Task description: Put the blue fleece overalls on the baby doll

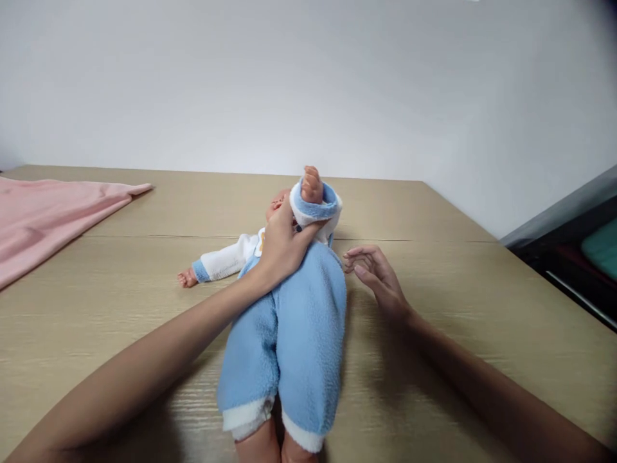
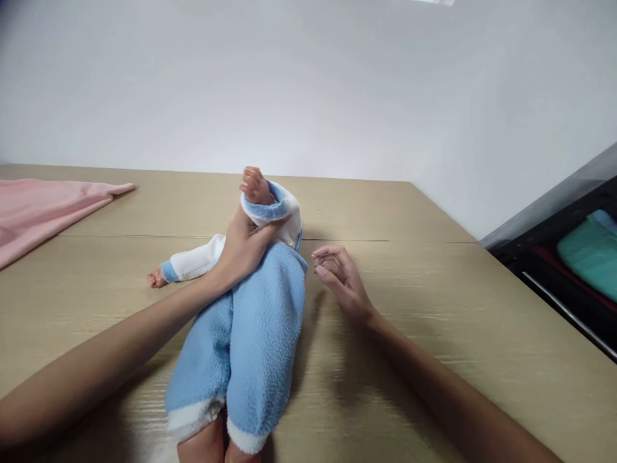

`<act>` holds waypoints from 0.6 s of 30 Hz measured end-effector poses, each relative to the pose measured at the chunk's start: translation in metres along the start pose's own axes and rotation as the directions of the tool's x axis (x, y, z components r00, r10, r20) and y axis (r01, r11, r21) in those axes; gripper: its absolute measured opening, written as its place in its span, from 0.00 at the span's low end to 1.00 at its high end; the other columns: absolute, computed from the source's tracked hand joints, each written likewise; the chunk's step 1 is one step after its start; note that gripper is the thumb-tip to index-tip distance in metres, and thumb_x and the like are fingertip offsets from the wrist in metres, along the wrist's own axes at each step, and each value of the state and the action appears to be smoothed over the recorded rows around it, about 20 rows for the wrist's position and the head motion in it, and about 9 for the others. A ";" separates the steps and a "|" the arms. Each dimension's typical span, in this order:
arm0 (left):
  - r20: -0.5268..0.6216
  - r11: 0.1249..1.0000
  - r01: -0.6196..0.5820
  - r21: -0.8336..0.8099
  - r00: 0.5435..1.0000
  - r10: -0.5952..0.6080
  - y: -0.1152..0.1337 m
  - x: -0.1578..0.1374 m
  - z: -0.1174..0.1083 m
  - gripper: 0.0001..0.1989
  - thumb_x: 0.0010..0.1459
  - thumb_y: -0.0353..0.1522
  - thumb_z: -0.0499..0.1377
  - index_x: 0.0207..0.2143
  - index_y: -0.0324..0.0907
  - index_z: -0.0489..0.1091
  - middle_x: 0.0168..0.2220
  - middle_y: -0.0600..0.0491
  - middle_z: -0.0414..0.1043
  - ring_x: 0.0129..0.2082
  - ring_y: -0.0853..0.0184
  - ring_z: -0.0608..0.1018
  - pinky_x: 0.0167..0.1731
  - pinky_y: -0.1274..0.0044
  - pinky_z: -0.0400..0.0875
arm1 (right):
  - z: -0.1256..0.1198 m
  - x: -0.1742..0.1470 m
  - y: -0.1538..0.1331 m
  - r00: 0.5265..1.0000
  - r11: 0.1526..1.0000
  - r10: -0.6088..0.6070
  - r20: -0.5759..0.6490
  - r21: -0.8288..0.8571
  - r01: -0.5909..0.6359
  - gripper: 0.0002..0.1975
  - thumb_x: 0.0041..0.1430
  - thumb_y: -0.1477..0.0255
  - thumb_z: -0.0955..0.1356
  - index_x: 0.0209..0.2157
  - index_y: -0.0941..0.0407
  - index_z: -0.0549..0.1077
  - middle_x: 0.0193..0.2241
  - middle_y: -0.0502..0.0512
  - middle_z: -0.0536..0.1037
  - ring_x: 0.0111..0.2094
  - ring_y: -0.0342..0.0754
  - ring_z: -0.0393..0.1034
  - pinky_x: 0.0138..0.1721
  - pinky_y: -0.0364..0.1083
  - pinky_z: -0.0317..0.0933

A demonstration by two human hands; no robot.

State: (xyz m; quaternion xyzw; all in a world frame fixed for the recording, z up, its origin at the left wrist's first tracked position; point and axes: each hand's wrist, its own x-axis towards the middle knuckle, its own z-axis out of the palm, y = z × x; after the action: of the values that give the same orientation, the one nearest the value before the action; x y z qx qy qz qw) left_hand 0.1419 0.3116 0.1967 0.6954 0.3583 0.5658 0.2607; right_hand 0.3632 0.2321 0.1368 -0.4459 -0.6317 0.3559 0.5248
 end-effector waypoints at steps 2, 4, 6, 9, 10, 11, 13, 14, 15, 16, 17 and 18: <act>-0.067 0.995 0.036 -0.097 0.997 -0.043 0.001 0.002 0.001 0.13 0.65 0.39 0.66 0.48 0.42 0.74 0.50 0.46 0.82 0.51 0.58 0.82 0.58 0.68 0.74 | 0.007 -0.006 -0.002 0.999 0.999 0.009 0.051 0.042 -0.011 0.17 0.71 0.53 0.70 0.52 0.48 0.71 0.49 0.57 0.76 0.51 0.55 0.74 0.56 0.55 0.70; -0.147 0.980 0.048 -0.191 0.986 -0.077 0.002 0.003 0.002 0.13 0.66 0.42 0.65 0.45 0.42 0.74 0.49 0.46 0.82 0.52 0.58 0.82 0.59 0.68 0.73 | 0.013 -0.013 -0.004 0.996 0.996 0.010 0.090 0.090 -0.018 0.17 0.71 0.53 0.70 0.54 0.47 0.70 0.49 0.56 0.75 0.50 0.54 0.74 0.55 0.54 0.71; -0.215 0.960 0.063 -0.273 0.969 -0.125 0.002 0.002 0.002 0.15 0.66 0.45 0.65 0.43 0.43 0.74 0.47 0.48 0.82 0.53 0.58 0.81 0.58 0.69 0.74 | 0.018 -0.018 -0.004 0.993 0.991 0.020 0.118 0.129 -0.036 0.19 0.72 0.53 0.70 0.56 0.46 0.69 0.51 0.55 0.75 0.50 0.53 0.75 0.54 0.53 0.71; -0.268 0.918 0.105 -0.383 0.938 -0.219 -0.001 0.001 0.004 0.18 0.65 0.49 0.66 0.43 0.45 0.73 0.47 0.49 0.81 0.54 0.58 0.81 0.54 0.70 0.77 | 0.026 -0.020 -0.004 0.989 0.988 0.025 0.149 0.147 -0.047 0.19 0.72 0.52 0.71 0.56 0.46 0.69 0.57 0.56 0.72 0.56 0.54 0.72 0.58 0.54 0.69; -0.275 0.900 0.115 -0.421 0.929 -0.247 -0.002 0.000 0.004 0.19 0.65 0.50 0.67 0.44 0.46 0.73 0.47 0.50 0.81 0.54 0.59 0.81 0.53 0.70 0.77 | 0.028 -0.020 -0.003 0.989 0.989 0.016 0.144 0.141 -0.036 0.18 0.72 0.52 0.71 0.55 0.46 0.70 0.58 0.57 0.71 0.58 0.54 0.71 0.60 0.54 0.68; -0.281 0.880 0.117 -0.460 0.921 -0.269 -0.003 -0.001 0.005 0.20 0.64 0.51 0.67 0.45 0.46 0.73 0.46 0.50 0.81 0.54 0.59 0.81 0.51 0.71 0.78 | 0.032 -0.018 -0.003 0.992 0.990 0.001 0.127 0.137 -0.018 0.18 0.71 0.51 0.71 0.52 0.47 0.71 0.60 0.57 0.70 0.59 0.54 0.70 0.61 0.54 0.67; -0.281 0.838 0.115 -0.533 0.910 -0.304 -0.003 0.000 0.004 0.20 0.64 0.52 0.67 0.44 0.47 0.74 0.43 0.52 0.82 0.50 0.59 0.83 0.47 0.71 0.80 | 0.040 -0.013 -0.002 0.996 0.985 -0.017 0.084 0.171 0.002 0.18 0.70 0.50 0.72 0.47 0.48 0.71 0.60 0.56 0.69 0.59 0.54 0.69 0.60 0.53 0.68; -0.276 0.818 0.121 -0.563 0.905 -0.324 -0.003 0.000 0.002 0.19 0.64 0.52 0.68 0.43 0.48 0.74 0.41 0.53 0.82 0.48 0.59 0.83 0.44 0.70 0.80 | 0.044 -0.009 -0.002 0.997 0.977 -0.012 0.074 0.212 -0.004 0.18 0.69 0.50 0.72 0.45 0.48 0.70 0.57 0.55 0.70 0.57 0.52 0.70 0.58 0.52 0.69; -0.267 0.798 0.137 -0.587 0.898 -0.351 -0.004 0.001 0.000 0.20 0.63 0.53 0.68 0.42 0.48 0.74 0.39 0.54 0.82 0.45 0.59 0.84 0.41 0.70 0.81 | 0.049 -0.005 -0.002 0.997 0.966 0.001 0.074 0.257 -0.020 0.18 0.69 0.50 0.72 0.44 0.48 0.69 0.53 0.54 0.72 0.54 0.51 0.71 0.55 0.50 0.70; -0.251 0.782 0.162 -0.602 0.891 -0.378 -0.004 0.003 -0.004 0.21 0.63 0.54 0.68 0.40 0.48 0.74 0.37 0.54 0.82 0.43 0.59 0.84 0.39 0.70 0.81 | 0.055 0.000 -0.001 0.997 0.954 0.015 0.079 0.296 -0.038 0.19 0.69 0.50 0.72 0.43 0.48 0.67 0.48 0.53 0.73 0.49 0.50 0.71 0.51 0.49 0.70; -0.229 0.781 0.189 -0.596 0.892 -0.390 -0.005 0.004 -0.009 0.23 0.62 0.56 0.68 0.40 0.48 0.74 0.36 0.54 0.82 0.42 0.59 0.85 0.38 0.70 0.81 | 0.060 0.006 -0.001 0.996 0.944 0.026 0.084 0.325 -0.052 0.19 0.69 0.50 0.73 0.43 0.48 0.66 0.44 0.51 0.73 0.45 0.49 0.71 0.47 0.48 0.70; -0.204 0.793 0.211 -0.571 0.900 -0.386 -0.007 0.005 -0.015 0.25 0.61 0.59 0.67 0.40 0.48 0.74 0.35 0.54 0.82 0.42 0.59 0.85 0.38 0.70 0.81 | 0.066 0.012 -0.002 0.996 0.937 0.028 0.085 0.344 -0.056 0.20 0.68 0.50 0.73 0.42 0.48 0.65 0.40 0.50 0.73 0.42 0.48 0.70 0.44 0.47 0.70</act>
State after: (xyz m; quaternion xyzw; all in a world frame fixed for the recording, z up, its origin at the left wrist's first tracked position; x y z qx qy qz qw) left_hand 0.1264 0.3194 0.1977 0.4305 0.3289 0.6958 0.4716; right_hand 0.2977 0.2439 0.1301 -0.3458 -0.5699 0.4899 0.5618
